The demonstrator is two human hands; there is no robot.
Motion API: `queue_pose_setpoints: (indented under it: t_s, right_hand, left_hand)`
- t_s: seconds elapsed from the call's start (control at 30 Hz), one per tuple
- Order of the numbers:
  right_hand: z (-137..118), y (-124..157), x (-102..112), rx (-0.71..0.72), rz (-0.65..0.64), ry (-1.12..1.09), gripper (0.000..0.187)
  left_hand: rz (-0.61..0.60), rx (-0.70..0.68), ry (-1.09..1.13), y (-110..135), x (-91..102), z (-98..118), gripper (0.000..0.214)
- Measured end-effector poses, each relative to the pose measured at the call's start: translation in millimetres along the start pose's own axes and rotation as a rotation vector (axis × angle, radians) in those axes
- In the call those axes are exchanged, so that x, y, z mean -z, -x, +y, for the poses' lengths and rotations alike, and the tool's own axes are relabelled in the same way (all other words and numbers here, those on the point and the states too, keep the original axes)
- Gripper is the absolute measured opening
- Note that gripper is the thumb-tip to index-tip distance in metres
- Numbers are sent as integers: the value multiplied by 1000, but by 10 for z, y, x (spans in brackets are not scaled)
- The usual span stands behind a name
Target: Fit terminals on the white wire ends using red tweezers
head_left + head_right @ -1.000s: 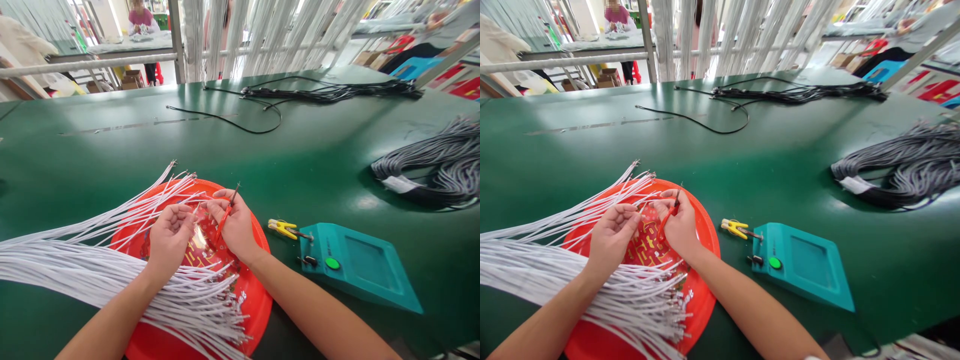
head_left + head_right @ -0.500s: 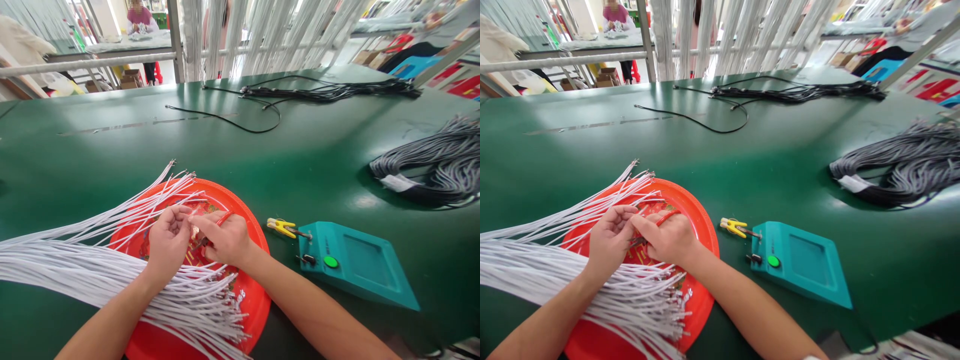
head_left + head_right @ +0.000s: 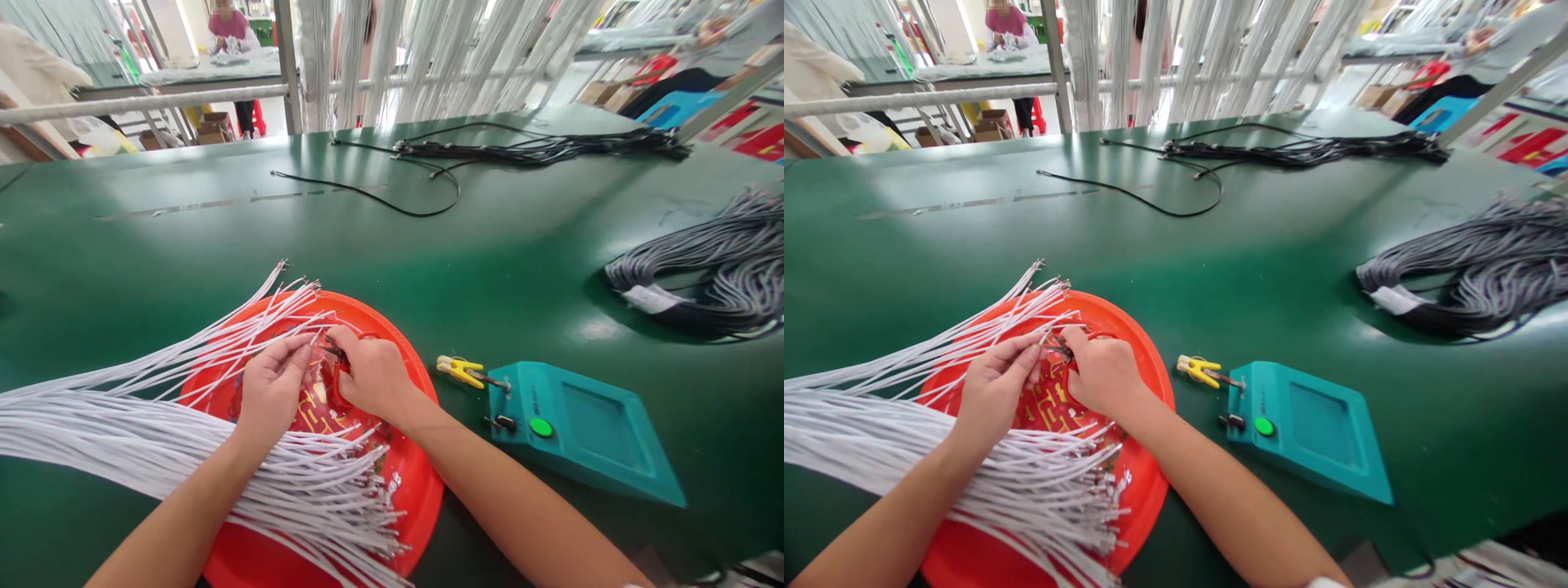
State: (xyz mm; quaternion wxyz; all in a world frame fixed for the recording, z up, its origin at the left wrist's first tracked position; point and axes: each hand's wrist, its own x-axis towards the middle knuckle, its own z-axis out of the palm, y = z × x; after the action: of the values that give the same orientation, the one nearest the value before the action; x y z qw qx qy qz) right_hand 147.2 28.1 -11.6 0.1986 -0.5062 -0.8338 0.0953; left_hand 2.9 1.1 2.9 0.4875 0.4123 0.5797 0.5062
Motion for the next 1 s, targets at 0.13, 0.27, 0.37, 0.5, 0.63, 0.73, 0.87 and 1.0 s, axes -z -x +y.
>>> queue_pose_setpoints:
  t_s: [0.13,0.27,0.37,0.5,0.63,0.73,0.87,1.0]
  right_hand:
    - [-25,-5,25,-21,-61,45,26]
    - [-22,-1,18,-15,-67,68,27]
    - [-23,1,16,-7,-75,96,25]
    - [-30,-5,43,4,-109,140,24]
    - [-22,-6,70,22,-150,173,23]
    - [-15,-1,69,31,-167,183,23]
    - [-12,2,36,8,-159,187,23]
    - [11,-5,-12,-15,-117,92,25]
  left_hand:
    - [-39,5,-1,9,-11,13,24]
    - [-43,4,-27,16,-7,10,21]
    - [-54,-2,-50,11,4,-8,19]
    - [-51,-15,-84,5,11,-10,18]
    - [-28,-21,-116,10,14,2,18]
    - [-19,-25,-124,11,22,-9,19]
    - [-5,-29,-127,11,21,-23,20]
    - [2,-46,-135,7,10,-7,20]
